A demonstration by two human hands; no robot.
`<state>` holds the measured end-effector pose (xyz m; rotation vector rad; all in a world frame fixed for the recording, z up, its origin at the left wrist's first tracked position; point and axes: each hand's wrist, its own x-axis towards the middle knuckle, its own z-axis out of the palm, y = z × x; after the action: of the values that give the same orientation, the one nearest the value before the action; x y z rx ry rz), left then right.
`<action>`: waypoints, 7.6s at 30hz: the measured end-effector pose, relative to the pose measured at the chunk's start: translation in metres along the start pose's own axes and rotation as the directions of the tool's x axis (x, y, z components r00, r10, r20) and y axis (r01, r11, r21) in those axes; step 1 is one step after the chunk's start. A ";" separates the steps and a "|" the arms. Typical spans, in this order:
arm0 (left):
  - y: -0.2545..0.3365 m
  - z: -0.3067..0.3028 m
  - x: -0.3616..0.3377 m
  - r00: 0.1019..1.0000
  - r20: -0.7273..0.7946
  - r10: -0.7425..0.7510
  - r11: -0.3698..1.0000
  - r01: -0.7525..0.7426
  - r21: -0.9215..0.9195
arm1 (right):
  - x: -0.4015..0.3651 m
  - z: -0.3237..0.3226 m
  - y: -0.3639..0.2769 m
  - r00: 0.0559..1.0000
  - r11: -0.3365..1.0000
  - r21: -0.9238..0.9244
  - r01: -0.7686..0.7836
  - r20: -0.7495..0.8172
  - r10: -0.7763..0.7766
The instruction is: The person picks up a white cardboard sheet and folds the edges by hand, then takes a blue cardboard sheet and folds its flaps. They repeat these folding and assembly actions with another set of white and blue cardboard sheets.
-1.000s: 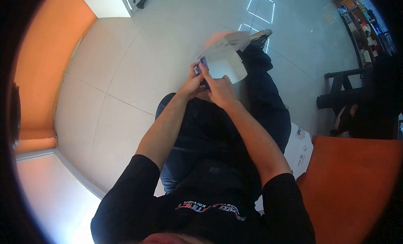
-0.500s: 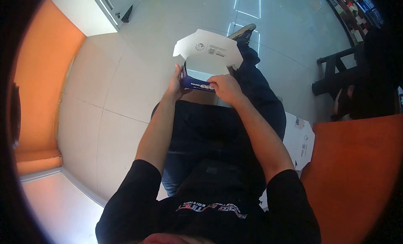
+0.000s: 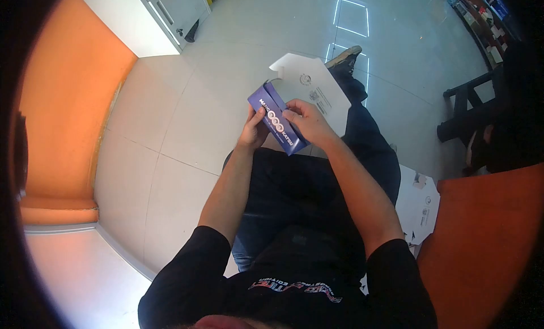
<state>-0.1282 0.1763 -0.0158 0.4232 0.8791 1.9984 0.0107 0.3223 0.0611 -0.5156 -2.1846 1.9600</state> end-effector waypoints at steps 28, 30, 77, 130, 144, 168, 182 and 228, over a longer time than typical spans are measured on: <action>0.108 0.071 -0.126 0.923 0.268 0.276 0.877 -0.356 0.322 | -0.063 0.067 -0.121 0.552 0.407 -0.674 0.617 0.002 -0.834; 0.103 0.065 -0.124 0.947 0.190 0.259 0.932 -0.297 0.207 | -0.059 0.066 -0.115 0.624 0.472 -0.655 0.590 -0.002 -0.782; 0.052 0.031 -0.136 0.725 0.326 0.607 0.408 -0.636 0.654 | -0.094 0.069 -0.076 0.925 0.752 -0.540 0.378 0.192 -0.327; -0.003 -0.029 0.004 0.907 -0.305 0.289 -0.035 0.328 0.944 | -0.041 -0.033 0.099 0.975 0.816 -0.578 0.006 -0.177 -0.132; -0.002 -0.018 -0.005 0.965 -0.207 0.163 -0.037 0.216 0.976 | -0.025 -0.036 0.109 0.857 0.750 -0.623 -0.222 -0.492 -0.155; -0.003 -0.015 -0.001 0.897 -0.430 0.098 -0.024 0.434 0.900 | -0.050 -0.050 0.080 0.821 0.842 -0.462 -0.277 -0.569 -0.042; -0.009 -0.034 0.004 0.947 -0.308 -0.094 -0.189 0.286 0.939 | -0.037 -0.048 0.118 0.878 0.786 -0.535 -0.312 -0.479 0.023; 0.002 -0.063 0.003 0.793 -0.555 0.250 0.488 0.392 0.780 | -0.427 -0.130 0.128 0.553 0.659 -0.303 -0.689 -0.808 0.206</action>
<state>-0.1682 0.1512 -0.0580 0.2467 2.3550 1.4097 0.4700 0.3011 -0.0022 -1.8126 -2.1307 0.7836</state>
